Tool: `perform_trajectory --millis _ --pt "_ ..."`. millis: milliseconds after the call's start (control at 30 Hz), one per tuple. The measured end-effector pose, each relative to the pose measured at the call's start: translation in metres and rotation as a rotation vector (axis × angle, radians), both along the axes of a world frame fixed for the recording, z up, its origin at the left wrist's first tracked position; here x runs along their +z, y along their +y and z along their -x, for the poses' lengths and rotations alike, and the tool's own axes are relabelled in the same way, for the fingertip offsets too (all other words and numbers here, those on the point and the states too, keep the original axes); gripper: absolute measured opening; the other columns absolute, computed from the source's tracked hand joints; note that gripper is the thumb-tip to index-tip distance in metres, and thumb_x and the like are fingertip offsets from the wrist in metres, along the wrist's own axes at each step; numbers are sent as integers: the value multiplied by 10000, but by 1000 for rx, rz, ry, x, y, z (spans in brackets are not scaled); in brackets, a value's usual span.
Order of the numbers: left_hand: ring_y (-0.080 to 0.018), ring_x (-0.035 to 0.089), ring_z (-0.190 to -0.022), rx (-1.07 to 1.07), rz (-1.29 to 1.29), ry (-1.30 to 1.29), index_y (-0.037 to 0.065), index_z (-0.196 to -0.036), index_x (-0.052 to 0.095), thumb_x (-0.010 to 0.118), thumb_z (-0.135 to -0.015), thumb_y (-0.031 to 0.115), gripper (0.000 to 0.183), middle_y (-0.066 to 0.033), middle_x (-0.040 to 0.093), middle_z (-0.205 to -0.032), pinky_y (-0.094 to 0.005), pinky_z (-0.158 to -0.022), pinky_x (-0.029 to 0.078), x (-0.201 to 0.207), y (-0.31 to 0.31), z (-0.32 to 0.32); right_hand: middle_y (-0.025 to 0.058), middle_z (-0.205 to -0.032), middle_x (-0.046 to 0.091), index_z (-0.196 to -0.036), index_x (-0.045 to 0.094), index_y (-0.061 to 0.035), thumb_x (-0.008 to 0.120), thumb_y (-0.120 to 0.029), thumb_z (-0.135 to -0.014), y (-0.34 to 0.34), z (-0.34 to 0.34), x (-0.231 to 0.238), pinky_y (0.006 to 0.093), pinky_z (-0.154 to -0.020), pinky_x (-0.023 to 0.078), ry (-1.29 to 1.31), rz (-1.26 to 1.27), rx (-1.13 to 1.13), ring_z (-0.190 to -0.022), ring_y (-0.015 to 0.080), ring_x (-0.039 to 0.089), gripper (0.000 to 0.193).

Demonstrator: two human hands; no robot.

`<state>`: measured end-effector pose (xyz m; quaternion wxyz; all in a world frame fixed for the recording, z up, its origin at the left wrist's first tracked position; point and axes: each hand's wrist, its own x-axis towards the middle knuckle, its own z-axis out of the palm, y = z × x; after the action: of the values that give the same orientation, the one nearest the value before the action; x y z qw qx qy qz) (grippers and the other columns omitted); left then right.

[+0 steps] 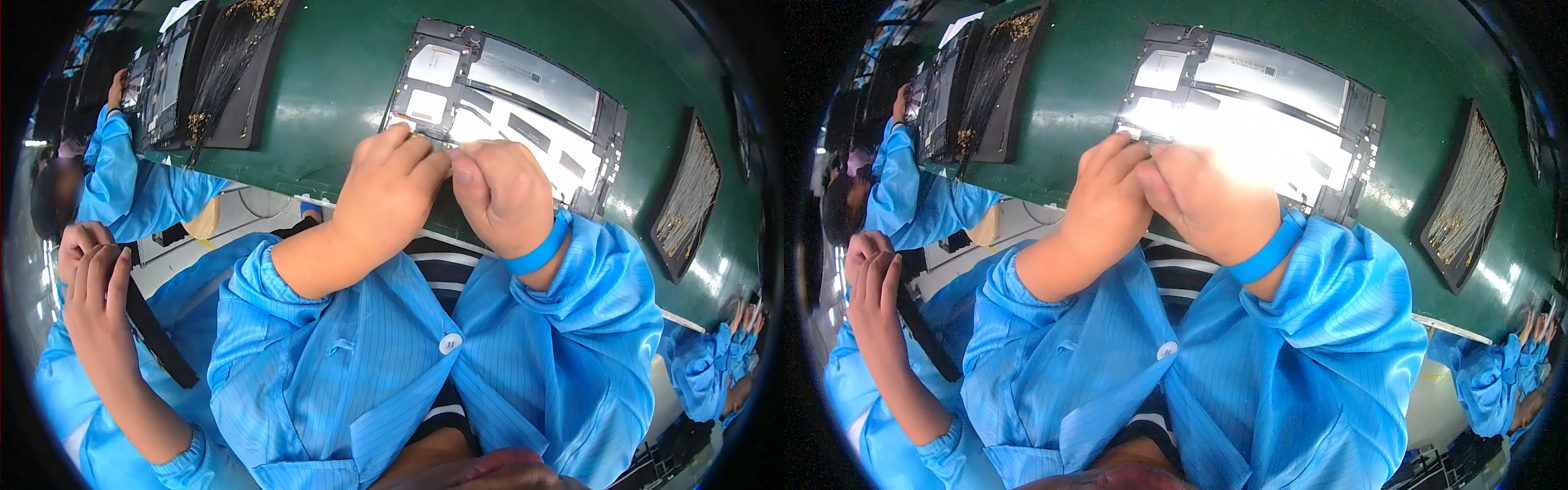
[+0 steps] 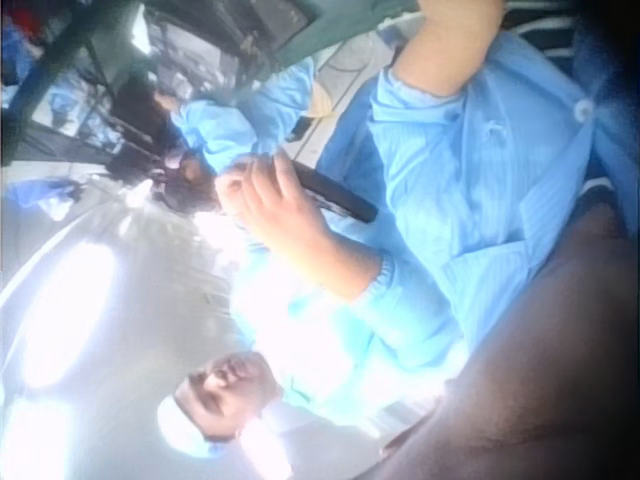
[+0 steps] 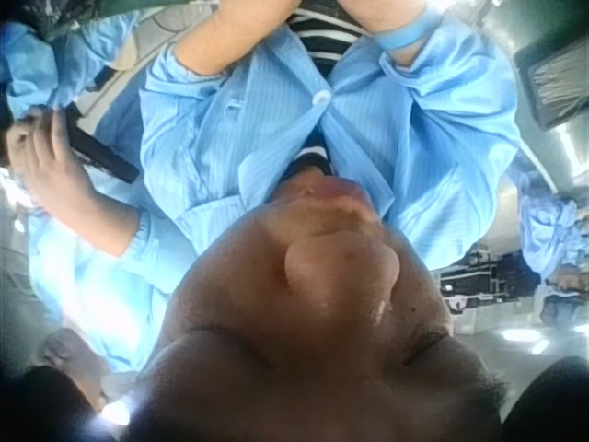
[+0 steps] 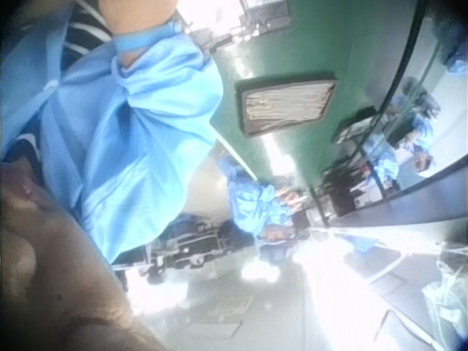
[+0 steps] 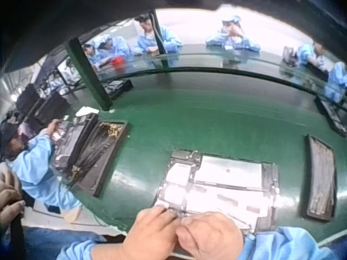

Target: The recorder is applying sealant/glue from a tube to the edges of tablet components during an electronics assembly process.

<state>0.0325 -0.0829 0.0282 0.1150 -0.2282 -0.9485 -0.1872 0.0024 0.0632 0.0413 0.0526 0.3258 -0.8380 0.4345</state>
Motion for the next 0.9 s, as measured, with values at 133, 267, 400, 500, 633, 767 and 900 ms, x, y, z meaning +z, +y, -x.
perform_trajectory --millis 133,267,400,500,633,767,900 --pt "-205 512 -695 446 -614 -536 14 -819 538 516 -772 255 246 -76 532 -776 -294 -600 411 16 -1 -16 109 -714 542 -852 469 -1 349 -249 -869 3 22 -13 289 -526 432 -366 355 -371 -587 180 527 276" --pt "-122 509 -574 945 -1596 -1017 25 -832 495 510 -798 332 309 -57 543 -736 -219 -474 394 1 -14 -24 122 -729 545 -1001 378 22 324 -319 -876 5 17 -15 241 -452 416 -627 580 -396 -548 154 524 367" --pt "-91 479 -597 979 -1751 -781 21 -885 469 482 -812 236 227 -34 485 -750 -204 -485 394 -11 -21 -9 123 -731 547 -1005 378 44 320 -354 -871 4 16 -16 238 -455 412 -641 553 -366 -551 154 523 424" --pt "-56 455 -568 932 -1713 -721 35 -877 496 480 -802 169 155 -6 487 -734 -170 -466 360 -6 -24 -6 117 -733 549 -1021 380 41 325 -364 -868 7 20 -19 238 -462 413 -662 558 -372 -560 155 525 436" --pt "-54 459 -551 797 -1296 -913 -6 -1029 508 494 -798 177 295 -4 506 -691 -171 -454 358 15 -20 -35 107 -733 550 -1059 387 42 356 -357 -861 6 22 -19 249 -513 422 -607 528 -461 -576 149 517 446" --pt "-65 474 -569 518 -999 -1417 -39 -1117 440 487 -802 178 386 -4 507 -682 -178 -459 373 14 -17 -34 100 -726 548 -1074 413 45 426 -305 -840 6 24 -3 250 -532 425 -746 570 -424 -596 143 506 422" --pt "-57 452 -555 498 -1007 -1304 -43 -1097 456 465 -811 179 361 5 492 -683 -180 -454 373 3 -15 -18 98 -722 554 -1012 468 25 461 -284 -818 9 29 16 248 -537 428 -1034 452 -198 -587 149 517 364"
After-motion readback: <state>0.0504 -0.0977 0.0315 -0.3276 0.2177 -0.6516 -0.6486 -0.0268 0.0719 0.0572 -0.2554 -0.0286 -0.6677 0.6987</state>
